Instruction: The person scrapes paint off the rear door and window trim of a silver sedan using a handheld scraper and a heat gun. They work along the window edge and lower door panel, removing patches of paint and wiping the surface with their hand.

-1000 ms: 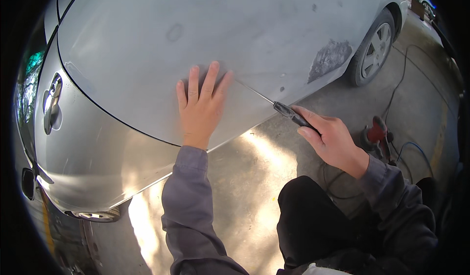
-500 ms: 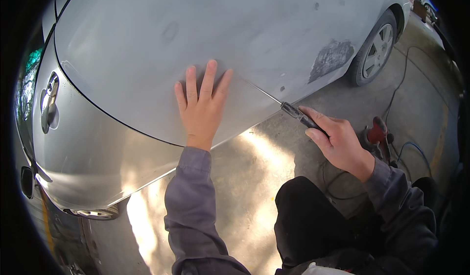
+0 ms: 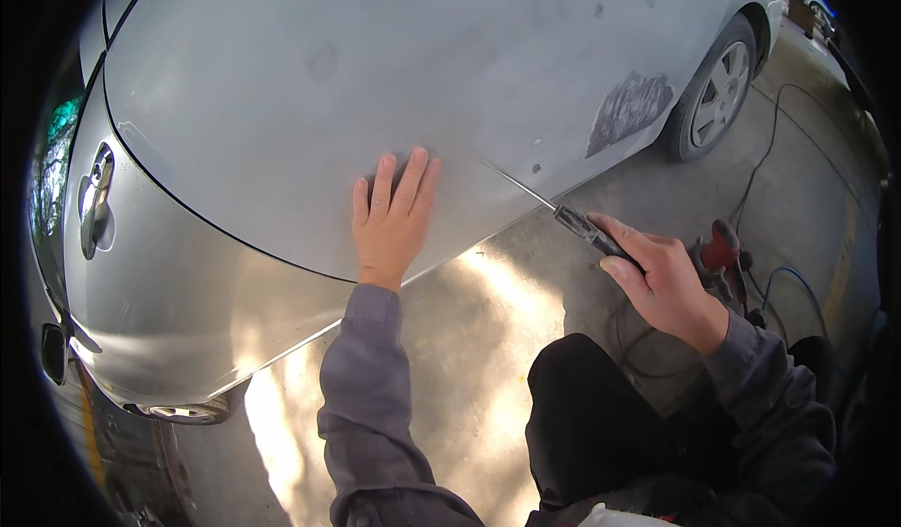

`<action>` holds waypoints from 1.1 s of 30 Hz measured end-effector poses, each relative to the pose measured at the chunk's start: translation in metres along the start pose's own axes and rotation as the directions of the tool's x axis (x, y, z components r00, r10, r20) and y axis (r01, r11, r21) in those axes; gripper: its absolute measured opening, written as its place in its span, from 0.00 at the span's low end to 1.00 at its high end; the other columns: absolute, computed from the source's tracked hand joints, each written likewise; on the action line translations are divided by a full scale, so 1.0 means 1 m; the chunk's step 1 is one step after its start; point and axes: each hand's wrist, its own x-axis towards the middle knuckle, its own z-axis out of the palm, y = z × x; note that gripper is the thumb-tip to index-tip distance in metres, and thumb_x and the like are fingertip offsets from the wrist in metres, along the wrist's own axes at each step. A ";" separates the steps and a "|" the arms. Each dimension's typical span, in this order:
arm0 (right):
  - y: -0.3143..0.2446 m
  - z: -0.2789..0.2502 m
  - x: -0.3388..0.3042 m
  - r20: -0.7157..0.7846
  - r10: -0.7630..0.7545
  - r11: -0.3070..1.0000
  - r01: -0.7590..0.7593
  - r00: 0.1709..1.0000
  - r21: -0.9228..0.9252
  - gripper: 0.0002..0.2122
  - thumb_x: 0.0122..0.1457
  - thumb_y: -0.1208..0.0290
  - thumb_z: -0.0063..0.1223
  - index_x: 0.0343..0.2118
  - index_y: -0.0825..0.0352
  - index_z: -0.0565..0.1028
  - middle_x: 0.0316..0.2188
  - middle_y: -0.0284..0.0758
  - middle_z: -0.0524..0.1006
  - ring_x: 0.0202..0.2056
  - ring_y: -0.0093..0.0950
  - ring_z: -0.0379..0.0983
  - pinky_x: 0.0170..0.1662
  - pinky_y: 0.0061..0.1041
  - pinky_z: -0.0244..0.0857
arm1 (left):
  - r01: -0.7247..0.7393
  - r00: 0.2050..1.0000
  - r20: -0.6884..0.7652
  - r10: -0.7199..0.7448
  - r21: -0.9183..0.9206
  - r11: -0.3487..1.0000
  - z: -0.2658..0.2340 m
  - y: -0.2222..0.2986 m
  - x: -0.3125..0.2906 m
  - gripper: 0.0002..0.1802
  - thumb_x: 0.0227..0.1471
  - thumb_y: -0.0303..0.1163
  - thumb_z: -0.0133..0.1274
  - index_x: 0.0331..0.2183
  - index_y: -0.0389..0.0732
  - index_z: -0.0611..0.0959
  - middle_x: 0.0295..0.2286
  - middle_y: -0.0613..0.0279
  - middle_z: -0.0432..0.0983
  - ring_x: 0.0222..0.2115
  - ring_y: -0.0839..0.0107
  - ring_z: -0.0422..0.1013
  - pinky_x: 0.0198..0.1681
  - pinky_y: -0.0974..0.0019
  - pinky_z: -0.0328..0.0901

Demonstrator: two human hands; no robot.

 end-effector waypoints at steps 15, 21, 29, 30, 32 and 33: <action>-0.002 0.033 -0.020 0.184 0.027 0.998 -0.036 0.983 0.043 0.27 0.62 0.79 0.61 0.65 0.73 0.73 0.41 0.53 0.83 0.38 0.47 0.83 0.46 0.32 0.75 | 0.447 0.854 -0.310 -0.417 0.027 0.894 -0.055 -0.213 0.069 0.38 0.70 0.57 0.47 0.71 0.46 0.69 0.71 0.57 0.63 0.70 0.45 0.60 0.72 0.39 0.52; -0.005 0.034 -0.012 0.240 -0.043 0.999 0.034 0.970 0.040 0.28 0.61 0.78 0.60 0.65 0.74 0.72 0.37 0.50 0.82 0.34 0.43 0.81 0.42 0.33 0.74 | 0.646 0.755 -0.178 -0.631 0.037 0.762 0.000 -0.026 -0.092 0.43 0.73 0.54 0.37 0.72 0.28 0.59 0.73 0.33 0.51 0.73 0.31 0.48 0.74 0.34 0.45; 0.016 -0.059 -0.004 0.363 -0.008 0.995 0.044 0.932 -0.090 0.25 0.65 0.74 0.56 0.65 0.74 0.72 0.33 0.46 0.81 0.31 0.37 0.81 0.38 0.32 0.74 | 0.913 0.395 0.063 -0.917 -0.139 0.384 0.021 0.110 -0.128 0.44 0.72 0.46 0.46 0.72 0.22 0.53 0.73 0.26 0.44 0.74 0.30 0.45 0.75 0.34 0.46; 0.035 -0.080 -0.007 0.368 -0.007 0.996 0.039 0.930 -0.081 0.25 0.66 0.73 0.55 0.66 0.74 0.72 0.32 0.44 0.81 0.30 0.35 0.81 0.37 0.32 0.74 | 0.917 0.353 -0.010 -0.936 -0.196 0.348 0.010 0.090 -0.106 0.42 0.73 0.44 0.42 0.72 0.23 0.53 0.73 0.26 0.43 0.74 0.31 0.44 0.75 0.36 0.46; 0.053 -0.122 -0.024 0.297 0.161 0.986 -0.137 0.941 -0.099 0.26 0.68 0.68 0.55 0.66 0.74 0.72 0.29 0.37 0.79 0.27 0.28 0.77 0.33 0.30 0.71 | 0.941 0.152 -0.131 -0.980 -0.284 0.184 0.017 0.082 -0.064 0.39 0.76 0.43 0.36 0.73 0.24 0.52 0.74 0.27 0.41 0.75 0.33 0.43 0.76 0.39 0.44; 0.066 -0.142 -0.036 0.255 0.241 0.970 -0.220 0.937 -0.106 0.26 0.68 0.66 0.54 0.66 0.73 0.72 0.28 0.34 0.77 0.25 0.24 0.75 0.31 0.30 0.70 | 0.948 0.026 -0.187 -0.982 -0.307 0.083 0.034 0.085 -0.042 0.38 0.76 0.43 0.34 0.73 0.24 0.51 0.74 0.28 0.40 0.75 0.34 0.43 0.77 0.40 0.43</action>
